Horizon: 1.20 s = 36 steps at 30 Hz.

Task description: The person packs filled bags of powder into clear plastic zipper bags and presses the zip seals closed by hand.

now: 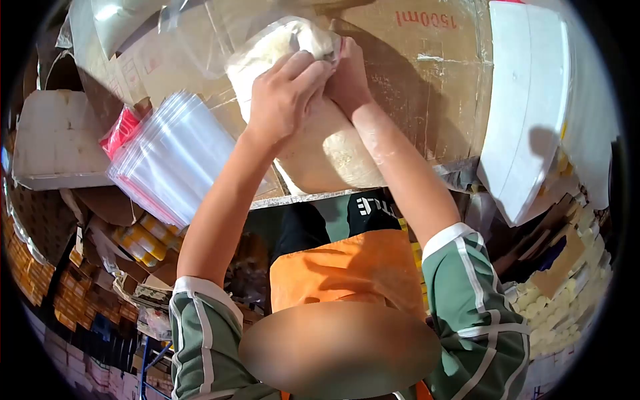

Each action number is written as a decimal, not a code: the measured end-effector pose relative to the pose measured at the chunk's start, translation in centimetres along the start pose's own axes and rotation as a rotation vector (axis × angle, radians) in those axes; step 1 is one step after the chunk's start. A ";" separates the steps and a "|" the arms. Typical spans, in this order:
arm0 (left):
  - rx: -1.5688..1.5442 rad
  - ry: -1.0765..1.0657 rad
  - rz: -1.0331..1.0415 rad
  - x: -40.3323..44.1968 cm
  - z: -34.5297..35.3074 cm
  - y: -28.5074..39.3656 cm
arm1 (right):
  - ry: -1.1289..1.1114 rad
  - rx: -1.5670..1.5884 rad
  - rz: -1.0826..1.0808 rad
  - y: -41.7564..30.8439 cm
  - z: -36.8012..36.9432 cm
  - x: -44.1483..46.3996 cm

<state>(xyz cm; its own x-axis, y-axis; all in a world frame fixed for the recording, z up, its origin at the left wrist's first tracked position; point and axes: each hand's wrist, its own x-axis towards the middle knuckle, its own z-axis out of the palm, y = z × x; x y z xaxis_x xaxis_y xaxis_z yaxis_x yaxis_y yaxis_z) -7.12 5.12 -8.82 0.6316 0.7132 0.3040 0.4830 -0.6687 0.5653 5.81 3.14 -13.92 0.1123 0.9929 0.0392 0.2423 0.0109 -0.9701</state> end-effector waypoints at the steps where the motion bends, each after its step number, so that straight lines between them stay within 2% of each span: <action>1: -0.008 0.015 -0.008 -0.1 0.0 -0.1 | 0.066 -0.053 0.175 -0.8 0.0 -0.2; 2: -0.013 0.030 -0.017 -0.3 0.0 -0.2 | 0.129 -0.103 0.350 -1.2 0.0 -0.4; 4: -0.006 0.010 -0.040 -0.7 -0.1 -0.3 | 0.153 -0.114 0.423 -0.3 -0.3 -0.7; 6: -0.074 -0.040 -0.048 -1.0 -0.3 -0.7 | 0.535 -0.200 0.089 -0.1 -0.7 -1.5; 7: -0.095 -0.059 -0.023 -1.2 -0.4 -1.0 | 0.562 -0.202 -0.056 -0.5 -1.4 -1.6; 10: -0.044 0.018 0.031 -1.2 0.1 -1.2 | 0.340 -0.228 -0.285 1.5 -2.9 -1.4; 12: -0.036 -0.008 -0.027 -1.5 -0.1 -1.3 | 0.287 -0.327 -0.224 1.9 -3.2 -1.1; 16: 0.240 0.195 -0.176 -3.0 -0.4 -3.2 | 0.255 -0.471 -0.109 3.8 -2.9 -0.3; 19: 0.340 0.288 -0.301 -5.7 -1.5 -4.9 | 0.278 -0.431 -0.121 4.2 -2.9 -0.5; 20: 0.233 0.303 -0.471 -6.8 -1.5 -5.1 | 0.275 -0.431 -0.123 3.8 -2.9 -0.8; 21: 0.124 0.319 -0.637 -7.6 -1.2 -5.3 | 0.186 -0.532 -0.076 2.3 -2.8 -0.9; 23: 0.123 0.375 -0.692 -8.8 0.2 -5.7 | 0.050 -0.684 -0.005 1.8 -2.4 -0.6; 25: 0.038 0.445 -0.838 -9.2 0.9 -4.8 | 0.104 -0.688 -0.030 3.0 -2.0 -0.7; 26: 0.037 0.445 -0.840 -9.3 1.3 -4.0 | 0.165 -0.690 -0.064 3.7 -1.8 -0.7; 28: -0.370 0.597 -1.118 -9.5 2.2 -2.5 | 0.182 -0.663 -0.127 4.4 -1.9 -0.7; 30: -0.382 0.568 -1.062 -9.3 2.3 -0.9 | 0.206 -0.450 -0.235 4.2 -2.0 -1.2; 32: -0.536 0.685 -1.057 -8.0 2.8 0.9 | 0.074 -0.073 0.184 5.0 -2.6 -2.7; 34: -0.569 0.678 -1.080 -6.9 2.5 2.5 | 0.156 0.290 -0.059 5.1 -2.0 -2.9; 35: -0.635 0.711 -1.042 -6.2 2.5 3.3 | 0.149 0.293 -0.061 4.3 -2.1 -3.3; 36: -0.701 0.739 -1.000 -6.0 2.5 3.7 | 0.189 0.553 0.258 0.7 -2.2 -3.4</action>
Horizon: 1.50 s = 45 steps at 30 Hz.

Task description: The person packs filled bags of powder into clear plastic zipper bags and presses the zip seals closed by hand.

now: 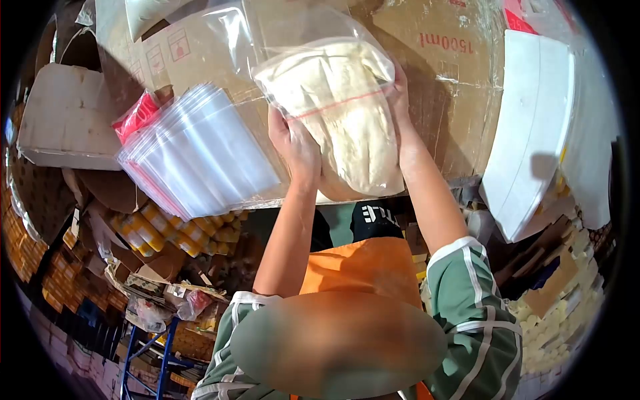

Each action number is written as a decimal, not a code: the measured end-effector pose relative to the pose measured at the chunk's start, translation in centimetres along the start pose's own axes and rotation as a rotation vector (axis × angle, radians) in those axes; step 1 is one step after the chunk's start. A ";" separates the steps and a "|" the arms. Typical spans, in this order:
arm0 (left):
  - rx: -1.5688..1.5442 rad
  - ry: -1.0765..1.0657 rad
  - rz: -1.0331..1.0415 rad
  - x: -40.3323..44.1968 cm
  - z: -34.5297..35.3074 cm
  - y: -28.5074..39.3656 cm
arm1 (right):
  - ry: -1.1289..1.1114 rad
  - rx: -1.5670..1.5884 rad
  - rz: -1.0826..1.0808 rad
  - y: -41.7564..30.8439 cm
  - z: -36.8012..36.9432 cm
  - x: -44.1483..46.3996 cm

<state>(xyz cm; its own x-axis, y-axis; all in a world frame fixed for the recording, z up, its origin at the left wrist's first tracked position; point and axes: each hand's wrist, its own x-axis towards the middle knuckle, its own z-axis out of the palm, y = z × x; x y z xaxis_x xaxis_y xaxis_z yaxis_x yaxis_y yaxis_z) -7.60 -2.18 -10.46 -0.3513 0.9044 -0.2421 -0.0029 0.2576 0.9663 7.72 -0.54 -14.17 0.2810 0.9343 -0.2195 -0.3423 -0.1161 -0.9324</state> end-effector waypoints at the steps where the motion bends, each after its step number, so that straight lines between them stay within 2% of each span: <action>1: -0.067 -0.005 -0.065 -0.4 -0.3 -0.5 | 0.098 0.236 0.322 -1.6 0.8 -0.7; 2: -0.246 -0.012 -0.086 -0.8 -0.2 -1.2 | 0.097 0.238 0.321 -1.4 0.5 -1.0; 4: -0.381 -0.018 -0.178 -1.4 -0.4 -2.0 | 0.087 0.555 0.556 0.2 -0.4 -1.9; 5: -0.375 -0.018 -0.183 -1.4 -0.8 -2.7 | 0.034 0.561 0.476 2.6 -1.3 -1.7; 6: -0.441 -0.147 -0.225 -1.3 -1.6 -3.4 | 0.042 0.564 0.486 2.4 -1.4 -1.8; 7: -0.506 -0.275 -0.269 -1.3 -2.2 -3.6 | -0.050 0.457 0.404 1.3 -1.1 -1.7; 8: -0.500 -0.272 -0.283 -1.4 -2.5 -3.7 | -0.139 0.348 0.321 0.4 -1.0 -1.7; 9: -0.490 -0.208 -0.468 -1.3 -2.3 -3.0 | -0.145 0.142 0.147 0.3 -1.0 -1.7; 10: -0.482 -0.142 -0.644 -1.0 -2.1 -2.8 | -0.142 0.137 0.150 0.9 -1.2 -1.7; 11: -0.479 -0.175 -0.668 -0.8 -2.5 -3.3 | -0.071 0.025 0.084 1.8 -1.5 -1.6; 12: -0.487 -0.176 -0.666 -0.4 -3.2 -3.9 | -0.002 -0.086 0.017 2.6 -1.9 -1.5; 13: -0.395 -0.337 -0.552 -0.1 -4.0 -4.7 | -0.014 -0.206 -0.089 3.3 -2.3 -1.4; 14: -0.296 -0.491 -0.437 -0.3 -4.6 -5.7 | -0.019 -0.208 -0.086 4.7 -2.7 -1.6; 15: -0.242 -0.494 -0.352 -0.6 -4.9 -7.3 | 0.023 -0.200 -0.066 6.3 -3.0 -1.8; 16: -0.243 -0.491 -0.358 -0.8 -4.8 -7.6 | 0.067 -0.192 -0.045 7.4 -3.0 -2.0; 18: -0.396 -0.431 -0.552 -1.6 -4.2 -7.6 | 0.094 -0.217 -0.023 7.9 -3.4 -3.5; 20: -0.343 -0.370 -0.533 -2.5 -3.0 -7.0 | 0.109 -0.237 -0.003 7.3 -3.5 -4.8; 22: -0.573 0.130 -0.742 -2.7 -1.1 -5.9 | 0.123 -0.275 -0.005 6.8 -3.4 -5.4; 23: -0.111 0.270 -0.605 -2.6 3.3 -1.7 | 0.133 -0.308 -0.010 6.7 -3.1 -5.4; 24: -0.085 0.281 -0.555 -1.8 4.2 -0.9 | 0.143 -0.347 -0.021 6.6 -2.7 -5.1; 30: -0.236 0.036 -0.483 0.3 3.6 2.1 | 0.275 -0.722 -0.119 4.2 1.5 0.0; 32: -0.257 -0.082 -0.494 0.6 3.6 4.0 | 0.282 -0.741 -0.182 3.9 2.4 2.8; 34: -0.244 -0.264 -0.572 1.4 3.2 6.0 | 0.090 -0.849 0.395 4.0 1.3 4.4; 35: -0.230 -0.362 -0.619 1.6 2.8 7.1 | -0.021 -0.896 0.507 1.7 1.3 4.7; 39: -0.182 -0.742 -0.875 0.4 -0.6 9.0 | -0.339 -1.000 0.562 -5.7 -0.6 4.9; 42: -0.197 -0.862 -1.022 -2.1 -1.4 7.3 | -0.444 -1.209 0.541 -6.5 -1.5 4.1; 44: -0.356 -0.864 -1.080 -3.4 -1.1 4.1 | -0.501 -1.310 0.541 -6.3 -1.6 3.6; 45: -0.672 -0.856 -1.110 -3.8 -0.3 0.6 | -0.539 -1.322 0.545 -6.3 -1.9 3.3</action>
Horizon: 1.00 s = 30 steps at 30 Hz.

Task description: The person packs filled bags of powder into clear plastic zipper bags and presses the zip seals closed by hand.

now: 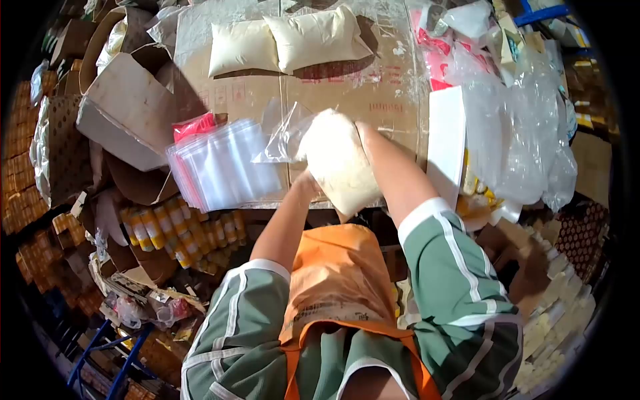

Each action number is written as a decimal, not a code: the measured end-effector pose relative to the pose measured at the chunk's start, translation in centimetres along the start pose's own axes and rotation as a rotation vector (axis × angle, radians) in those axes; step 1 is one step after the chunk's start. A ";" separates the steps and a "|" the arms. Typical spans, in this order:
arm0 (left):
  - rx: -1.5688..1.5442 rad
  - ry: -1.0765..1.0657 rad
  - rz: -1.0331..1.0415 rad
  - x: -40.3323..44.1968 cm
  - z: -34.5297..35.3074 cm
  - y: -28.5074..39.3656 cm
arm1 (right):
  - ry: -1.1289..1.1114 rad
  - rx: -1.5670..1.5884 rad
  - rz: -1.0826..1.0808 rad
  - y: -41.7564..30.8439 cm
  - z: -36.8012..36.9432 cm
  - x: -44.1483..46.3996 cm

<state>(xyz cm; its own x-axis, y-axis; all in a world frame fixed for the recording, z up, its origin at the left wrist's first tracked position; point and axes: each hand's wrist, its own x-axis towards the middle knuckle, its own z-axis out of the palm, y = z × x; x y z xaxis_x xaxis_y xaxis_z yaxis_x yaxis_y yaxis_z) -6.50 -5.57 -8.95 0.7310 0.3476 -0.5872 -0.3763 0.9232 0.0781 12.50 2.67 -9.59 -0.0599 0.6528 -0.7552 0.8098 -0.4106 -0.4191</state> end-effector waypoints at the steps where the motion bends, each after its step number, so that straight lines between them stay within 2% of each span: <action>1: -0.007 -0.005 0.008 0.2 0.9 0.0 | -0.051 -0.009 -0.016 0.4 -0.1 -0.1; 3: -0.294 -0.054 0.011 -0.4 2.4 -1.3 | -0.202 0.040 -0.055 1.7 -0.3 -0.5; 4: -0.337 -0.091 0.052 -0.6 2.9 -1.8 | -0.310 0.109 -0.074 2.3 -0.7 -0.8; 6: -0.369 -0.023 0.064 -1.6 4.7 -2.1 | -0.515 0.335 -0.091 3.3 -1.4 -1.9; 8: -0.346 0.048 0.089 -1.7 5.8 -1.2 | -0.638 0.731 -0.127 3.7 -2.0 -3.7; 10: -0.183 0.147 0.123 -2.0 5.8 0.0 | -0.515 1.253 -0.197 3.2 -1.6 -6.8; 11: -0.048 0.247 0.154 -2.0 5.8 0.5 | -0.392 1.255 -0.248 3.4 -0.5 -7.0; 13: 0.352 0.576 0.231 -1.7 5.4 0.6 | 0.042 -0.511 -0.638 10.0 6.9 0.5; 14: 0.596 0.779 0.250 -1.5 4.9 0.3 | 0.057 -0.409 -0.203 5.5 4.9 -2.1; 15: 0.792 0.943 0.254 -1.3 4.4 0.0 | 0.094 -0.493 -0.160 4.1 4.8 -2.1; 17: 1.039 0.993 0.239 0.2 -1.8 -0.6 | 0.315 -0.065 0.164 0.4 3.6 -4.7; 18: 1.225 1.127 0.227 0.0 -0.1 0.1 | 0.469 0.072 0.127 1.5 4.8 -3.7; 19: 1.211 1.191 0.272 0.0 1.1 0.6 | 0.474 0.070 0.129 1.1 4.1 -3.9; 21: 1.205 1.172 0.438 0.3 0.1 1.2 | 0.447 0.039 0.010 0.7 2.8 -4.0; 22: 1.202 1.168 0.436 0.4 -0.5 1.4 | 0.513 0.003 -0.060 0.9 2.4 -3.5; 25: 1.251 1.082 0.528 1.2 -2.2 3.0 | 0.394 0.050 -0.045 0.6 0.4 -1.1; 27: 0.898 1.087 0.518 2.1 -3.2 3.9 | 0.376 0.051 -0.043 0.0 -0.3 0.6; 28: 0.737 1.086 0.563 1.3 -0.3 4.8 | 0.344 0.114 0.005 -0.5 -0.6 1.3; 29: 0.732 1.087 0.564 1.5 -0.7 5.5 | 0.314 0.175 0.051 -0.9 -1.1 2.1; 30: 0.678 0.981 0.537 1.8 -1.9 6.3 | 0.256 0.270 0.000 -0.8 -1.4 2.8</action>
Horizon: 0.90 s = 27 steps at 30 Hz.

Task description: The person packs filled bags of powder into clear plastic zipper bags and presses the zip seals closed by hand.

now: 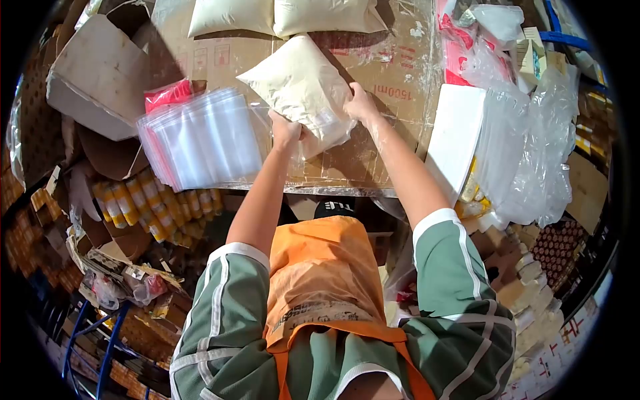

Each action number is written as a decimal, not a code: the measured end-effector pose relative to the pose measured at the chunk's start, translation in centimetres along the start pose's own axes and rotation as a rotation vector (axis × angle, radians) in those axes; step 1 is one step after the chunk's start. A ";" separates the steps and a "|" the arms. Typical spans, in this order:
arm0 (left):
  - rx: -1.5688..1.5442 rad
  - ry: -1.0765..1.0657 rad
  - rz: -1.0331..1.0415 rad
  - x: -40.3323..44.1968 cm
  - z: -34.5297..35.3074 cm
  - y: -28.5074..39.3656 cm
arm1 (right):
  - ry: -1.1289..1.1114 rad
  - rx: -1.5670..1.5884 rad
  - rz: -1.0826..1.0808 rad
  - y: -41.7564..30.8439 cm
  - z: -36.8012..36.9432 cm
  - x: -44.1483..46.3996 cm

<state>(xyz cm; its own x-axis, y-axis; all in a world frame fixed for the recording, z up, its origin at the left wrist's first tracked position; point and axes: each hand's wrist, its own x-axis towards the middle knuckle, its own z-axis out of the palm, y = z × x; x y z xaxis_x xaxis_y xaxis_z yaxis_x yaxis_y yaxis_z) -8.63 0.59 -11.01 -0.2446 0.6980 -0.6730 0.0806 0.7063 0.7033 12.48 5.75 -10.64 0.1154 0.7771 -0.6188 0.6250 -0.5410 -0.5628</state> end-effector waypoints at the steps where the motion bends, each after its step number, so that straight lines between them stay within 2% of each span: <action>1: -0.069 -0.097 -0.029 -0.2 -0.2 0.9 | -0.005 -0.006 0.004 -0.2 -0.4 0.4; 3: -0.125 -0.049 -0.044 -0.8 -0.4 1.7 | -0.343 0.311 0.035 -0.6 -1.0 1.4; 5: -0.272 -0.160 -0.063 -1.1 -1.6 1.7 | -0.346 0.333 0.010 -0.5 -0.9 1.5; 8: -0.289 -0.188 -0.049 -0.6 -1.8 0.3 | -0.424 0.202 -0.066 -0.2 -1.2 1.7; 11: -0.298 -0.249 -0.011 0.0 -2.5 -0.1 | -0.169 -0.349 -0.081 0.1 -0.9 0.6; 12: -0.206 -0.281 0.038 0.4 -2.5 -0.3 | -0.110 -0.502 0.035 0.1 -0.9 -0.2; 14: 0.009 -0.368 0.065 1.5 -3.5 -0.8 | -0.079 -0.516 0.044 0.9 -1.5 -1.1; 15: 0.008 -0.376 0.066 1.4 -4.4 -0.1 | -0.051 -0.520 0.050 1.7 -1.8 -1.1; 16: 0.502 -0.386 0.173 0.7 -5.6 1.7 | 0.066 -0.486 0.085 3.4 -1.3 -0.8; 17: 1.004 -0.389 0.282 0.1 -6.3 4.1 | 0.072 -0.473 0.105 4.1 -2.0 -0.8; 19: 0.920 -0.234 0.354 -0.6 -6.1 9.3 | -0.238 -0.024 0.333 5.9 -3.0 -2.1; 20: 0.947 -0.026 0.607 0.4 -5.8 10.6 | -0.151 0.375 0.373 7.7 -2.1 -2.3; 21: 0.944 0.198 0.872 2.7 -5.4 12.1 | -0.137 0.388 0.378 7.9 -2.1 -2.8; 23: 1.108 0.312 0.853 7.2 -4.2 14.6 | -0.024 0.343 0.221 7.9 -1.6 -3.8; 24: 0.993 0.070 0.714 9.9 -3.6 15.1 | 0.048 0.174 0.129 9.5 -0.3 -3.4; 25: 0.874 -0.161 0.564 12.6 -3.1 15.1 | 0.021 0.070 0.085 7.6 -1.0 -4.5; 26: 0.737 -0.359 0.506 14.5 -2.4 13.9 | -0.023 0.083 0.136 8.3 -0.2 -4.2; 27: 0.752 -0.382 0.499 14.8 -1.5 13.8 | -0.070 0.100 0.190 9.0 0.5 -4.0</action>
<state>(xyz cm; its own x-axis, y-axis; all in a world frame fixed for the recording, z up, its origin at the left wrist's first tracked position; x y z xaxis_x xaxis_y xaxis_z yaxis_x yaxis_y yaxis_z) -12.56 20.50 -10.96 0.3031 0.8347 -0.4598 0.7169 0.1181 0.6871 17.25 -2.41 -13.57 0.1679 0.6360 -0.7532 0.5172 -0.7073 -0.4819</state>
